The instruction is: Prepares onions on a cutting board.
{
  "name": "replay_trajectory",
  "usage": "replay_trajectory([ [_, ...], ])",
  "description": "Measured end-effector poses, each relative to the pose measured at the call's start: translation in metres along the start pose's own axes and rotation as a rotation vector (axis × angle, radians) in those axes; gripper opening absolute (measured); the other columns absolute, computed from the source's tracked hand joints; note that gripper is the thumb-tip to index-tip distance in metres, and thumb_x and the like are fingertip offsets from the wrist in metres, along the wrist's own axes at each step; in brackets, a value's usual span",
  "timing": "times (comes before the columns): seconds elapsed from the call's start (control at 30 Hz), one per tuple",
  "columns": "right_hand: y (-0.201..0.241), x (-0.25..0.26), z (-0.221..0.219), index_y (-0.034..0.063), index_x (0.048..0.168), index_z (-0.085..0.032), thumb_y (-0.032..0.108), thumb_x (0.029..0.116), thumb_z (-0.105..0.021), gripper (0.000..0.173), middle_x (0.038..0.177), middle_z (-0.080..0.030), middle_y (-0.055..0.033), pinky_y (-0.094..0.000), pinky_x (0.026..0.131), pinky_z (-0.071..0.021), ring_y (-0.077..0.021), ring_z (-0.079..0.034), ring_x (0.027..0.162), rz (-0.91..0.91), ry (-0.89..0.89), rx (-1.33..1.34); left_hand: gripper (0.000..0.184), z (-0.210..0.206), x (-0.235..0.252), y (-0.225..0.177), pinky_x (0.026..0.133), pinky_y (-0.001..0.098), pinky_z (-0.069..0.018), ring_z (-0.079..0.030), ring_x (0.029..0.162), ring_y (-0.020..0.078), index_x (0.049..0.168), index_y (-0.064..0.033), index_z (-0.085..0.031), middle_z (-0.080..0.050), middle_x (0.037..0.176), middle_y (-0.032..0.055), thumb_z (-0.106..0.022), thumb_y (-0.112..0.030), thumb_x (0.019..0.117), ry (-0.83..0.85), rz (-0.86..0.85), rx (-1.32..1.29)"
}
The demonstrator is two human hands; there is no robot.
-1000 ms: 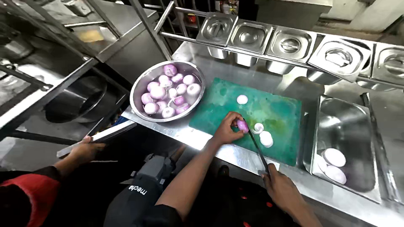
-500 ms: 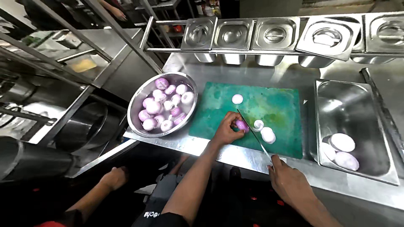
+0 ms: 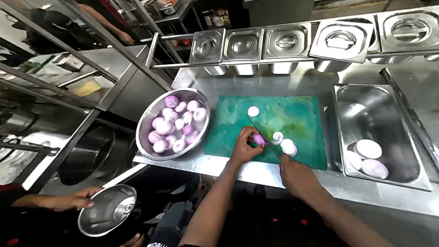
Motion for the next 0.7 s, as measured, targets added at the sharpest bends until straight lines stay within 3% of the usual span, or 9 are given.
replay_trajectory([
  [0.1,-0.025,-0.029,-0.029,0.0051,0.139,-0.047,0.028,0.1079,-0.042,0.039,0.109,-0.068,-0.0224,-0.0569,0.081,-0.0576,-0.0431,-0.071,0.098,-0.024,0.015,0.020,0.044,0.000,-0.003,0.000,0.077,0.0316,-0.0615,-0.066,0.099,0.0170,0.109,-0.0043,-0.066,-0.061,0.121,0.0109,-0.083,-0.011,0.0699,-0.010,0.003,-0.029],
  [0.3,-0.074,-0.069,-0.068,0.0032,0.127,-0.056,0.032,0.1030,-0.051,0.038,0.093,-0.071,-0.0219,-0.0583,0.065,-0.0579,-0.0434,-0.073,0.079,0.003,-0.122,0.067,0.044,0.000,-0.004,-0.002,0.078,0.0323,-0.0610,-0.065,0.101,0.0176,0.112,-0.0044,-0.065,-0.059,0.122,0.0117,-0.082,-0.013,0.0722,-0.009,0.008,-0.014],
  [0.37,-0.084,-0.062,-0.074,0.0050,0.130,-0.053,0.035,0.1032,-0.052,0.040,0.088,-0.068,-0.0179,-0.0538,0.067,-0.0572,-0.0374,-0.070,0.076,0.010,0.011,0.368,0.043,-0.001,-0.005,-0.004,0.079,0.0354,-0.0609,-0.063,0.108,0.0197,0.112,-0.0074,-0.062,-0.057,0.127,0.0115,-0.082,-0.014,0.0747,0.009,0.015,0.024],
  [0.43,-0.091,-0.058,-0.080,0.0102,0.126,-0.051,0.032,0.1028,-0.053,0.032,0.073,-0.059,-0.0080,-0.0365,0.044,-0.0544,-0.0212,-0.059,0.049,0.051,0.165,1.060,0.041,-0.002,-0.004,-0.003,0.084,0.0398,-0.0569,-0.060,0.112,0.0218,0.107,-0.0103,-0.060,-0.059,0.123,0.0093,-0.082,-0.020,0.0744,-0.005,0.003,0.057],
  [0.47,-0.088,-0.059,-0.082,0.0140,0.121,-0.053,0.032,0.1014,-0.055,0.027,0.068,-0.056,-0.0041,-0.0316,0.037,-0.0520,-0.0153,-0.055,0.042,0.080,0.280,1.475,0.039,-0.002,-0.003,-0.001,0.084,0.0401,-0.0536,-0.059,0.106,0.0214,0.103,-0.0104,-0.060,-0.061,0.116,0.0081,-0.084,-0.021,0.0742,-0.036,0.000,0.041],
  [0.53,-0.077,-0.063,-0.075,0.0148,0.113,-0.063,0.036,0.0990,-0.063,0.025,0.070,-0.058,-0.0004,-0.0290,0.038,-0.0548,-0.0103,-0.057,0.043,0.237,0.545,2.029,0.035,0.000,-0.002,-0.001,0.065,0.0284,-0.0493,-0.057,0.080,0.0136,0.097,-0.0113,-0.058,-0.061,0.099,0.0042,-0.086,-0.018,0.0758,-0.125,-0.001,-0.040],
  [0.57,-0.073,-0.064,-0.069,0.0132,0.113,-0.064,0.036,0.0995,-0.064,0.027,0.072,-0.059,-0.0006,-0.0289,0.040,-0.0564,-0.0102,-0.059,0.046,0.311,0.623,2.148,0.033,0.001,-0.002,-0.002,0.059,0.0243,-0.0467,-0.055,0.072,0.0111,0.099,-0.0116,-0.060,-0.061,0.095,0.0028,-0.086,-0.014,0.0770,-0.169,0.000,-0.092],
  [0.6,-0.072,-0.063,-0.065,0.0120,0.113,-0.064,0.035,0.1005,-0.063,0.027,0.072,-0.059,-0.0010,-0.0289,0.041,-0.0567,-0.0103,-0.059,0.046,0.322,0.632,2.186,0.032,0.002,-0.002,-0.001,0.059,0.0225,-0.0462,-0.055,0.072,0.0098,0.102,-0.0120,-0.063,-0.062,0.096,0.0015,-0.085,-0.011,0.0790,-0.205,0.002,-0.127],
  [0.7,-0.074,-0.056,-0.065,0.0117,0.111,-0.059,0.031,0.1015,-0.054,0.022,0.068,-0.056,-0.0022,-0.0289,0.036,-0.0533,-0.0107,-0.055,0.041,0.108,0.431,1.977,0.020,0.009,-0.005,0.003,0.072,0.0267,-0.0534,-0.060,0.087,0.0135,0.099,-0.0107,-0.072,-0.063,0.105,0.0035,-0.083,-0.013,0.0825,-0.292,0.015,-0.164],
])
Point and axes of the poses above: each hand's wrist, its own x-axis towards the middle knuckle, its own z-axis out of the back of the hand, y = z × x, the point moved 10 cm from there along x, towards the middle knuckle
